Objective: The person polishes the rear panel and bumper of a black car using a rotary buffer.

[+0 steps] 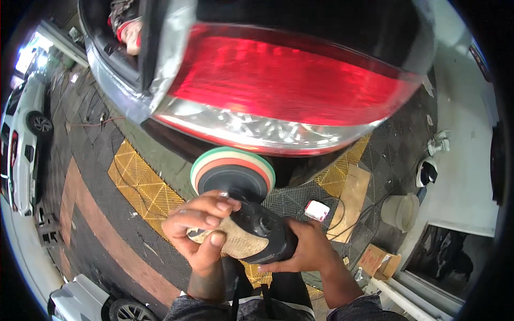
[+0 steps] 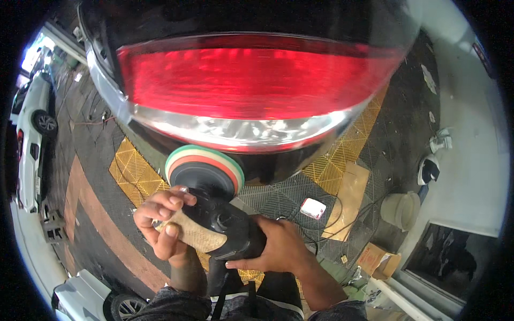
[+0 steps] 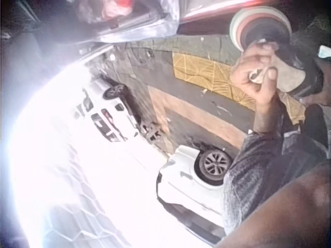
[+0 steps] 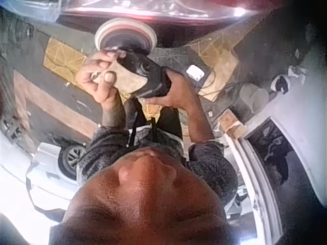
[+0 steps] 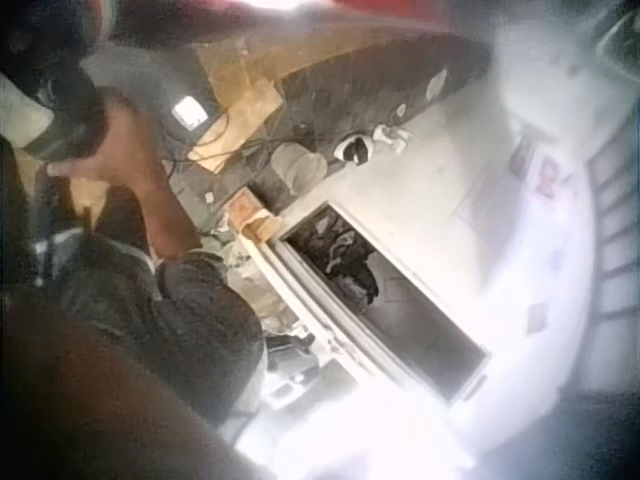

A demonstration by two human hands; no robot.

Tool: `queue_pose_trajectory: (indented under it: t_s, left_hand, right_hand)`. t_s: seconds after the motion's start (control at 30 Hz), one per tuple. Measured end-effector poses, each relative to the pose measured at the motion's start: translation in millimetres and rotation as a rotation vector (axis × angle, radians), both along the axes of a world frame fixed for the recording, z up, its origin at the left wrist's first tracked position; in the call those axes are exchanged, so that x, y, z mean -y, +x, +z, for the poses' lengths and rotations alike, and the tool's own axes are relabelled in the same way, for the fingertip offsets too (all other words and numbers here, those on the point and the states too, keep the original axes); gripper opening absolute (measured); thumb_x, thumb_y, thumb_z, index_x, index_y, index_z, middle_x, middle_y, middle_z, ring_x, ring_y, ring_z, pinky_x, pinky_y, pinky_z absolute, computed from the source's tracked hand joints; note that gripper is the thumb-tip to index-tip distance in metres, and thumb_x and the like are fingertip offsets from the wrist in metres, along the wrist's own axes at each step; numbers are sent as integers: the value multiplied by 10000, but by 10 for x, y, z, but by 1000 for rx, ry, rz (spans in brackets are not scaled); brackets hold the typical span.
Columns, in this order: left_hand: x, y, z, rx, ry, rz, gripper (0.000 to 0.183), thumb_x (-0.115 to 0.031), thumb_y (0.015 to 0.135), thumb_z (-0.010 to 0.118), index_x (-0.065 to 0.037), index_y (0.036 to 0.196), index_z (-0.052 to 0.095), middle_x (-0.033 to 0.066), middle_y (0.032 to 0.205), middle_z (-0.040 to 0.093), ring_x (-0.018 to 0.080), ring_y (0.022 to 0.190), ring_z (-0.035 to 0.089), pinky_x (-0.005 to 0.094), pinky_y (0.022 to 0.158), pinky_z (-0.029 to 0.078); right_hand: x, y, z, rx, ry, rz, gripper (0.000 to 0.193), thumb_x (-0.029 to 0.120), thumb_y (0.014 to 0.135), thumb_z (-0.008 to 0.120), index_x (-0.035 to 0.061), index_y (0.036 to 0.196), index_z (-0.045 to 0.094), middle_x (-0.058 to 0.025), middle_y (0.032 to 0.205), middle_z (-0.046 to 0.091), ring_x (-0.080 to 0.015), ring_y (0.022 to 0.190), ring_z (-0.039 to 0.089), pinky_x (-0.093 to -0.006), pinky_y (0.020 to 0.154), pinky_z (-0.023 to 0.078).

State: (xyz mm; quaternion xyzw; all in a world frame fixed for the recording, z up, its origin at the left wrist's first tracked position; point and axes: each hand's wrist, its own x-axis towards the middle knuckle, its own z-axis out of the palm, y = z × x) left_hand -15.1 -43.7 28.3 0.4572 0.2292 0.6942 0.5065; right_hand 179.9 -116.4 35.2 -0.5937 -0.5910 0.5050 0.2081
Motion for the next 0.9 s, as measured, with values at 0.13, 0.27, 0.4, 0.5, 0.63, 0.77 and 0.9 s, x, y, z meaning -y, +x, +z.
queue_pose_trajectory:
  t_s: [0.13, 0.27, 0.4, 0.5, 0.63, 0.77, 0.9]
  left_hand:
    - [142, 340, 9, -44, -27, 40, 177, -92, 780, 736, -13, 895, 626, 183, 938, 688, 366, 844, 702, 500, 862, 519]
    - [261, 621, 45, -133, 2, 69, 164, -75, 774, 729, -23, 898, 634, 186, 921, 690, 364, 849, 712, 496, 898, 509]
    - [356, 930, 110, -315, 58, 92, 176, -82, 769, 739, -15, 895, 637, 195, 900, 699, 353, 872, 721, 492, 914, 509]
    - [370, 1166, 139, -459, 137, 78, 169, -32, 727, 733, 4, 861, 637, 216, 895, 707, 334, 887, 726, 470, 891, 533]
    - [341, 1511, 237, -587, 199, 73, 145, 7, 692, 698, 46, 826, 659, 221, 889, 705, 319, 873, 728, 441, 862, 551]
    - [308, 1893, 232, -583, 225, 93, 159, 14, 674, 698, 58, 826, 677, 224, 852, 699, 310, 822, 727, 417, 797, 570]
    - [191, 2236, 320, -695, 310, 84, 155, 53, 710, 661, 66, 865, 658, 230, 875, 696, 317, 846, 723, 372, 806, 557]
  right_hand:
    - [110, 374, -37, -17, -19, 25, 904, 631, 559, 860, -31, 1134, 639, -198, 972, 718, -350, 891, 721, -400, 857, 562]
    - [146, 724, -102, -79, -3, 53, 902, 622, 564, 861, -40, 1134, 634, -190, 953, 723, -346, 864, 725, -392, 833, 570]
    - [123, 1056, -290, -187, 16, 113, 838, 538, 533, 907, -30, 1096, 657, -173, 934, 729, -299, 842, 731, -361, 804, 572]
    - [115, 1310, -431, -278, 38, 126, 796, 474, 509, 935, -23, 1071, 671, -163, 920, 732, -273, 826, 732, -351, 784, 569]
    - [99, 1635, -576, -388, 39, 120, 766, 368, 492, 961, -27, 1079, 667, -145, 912, 737, -230, 820, 729, -328, 764, 563]
    - [34, 1921, -831, -551, 70, 141, 785, 299, 476, 975, -34, 1113, 659, -139, 956, 736, -173, 868, 713, -309, 790, 554]
    - [-35, 2184, -1122, -638, 128, 158, 759, 245, 464, 987, -25, 1097, 667, -96, 978, 734, -138, 903, 685, -293, 828, 541]
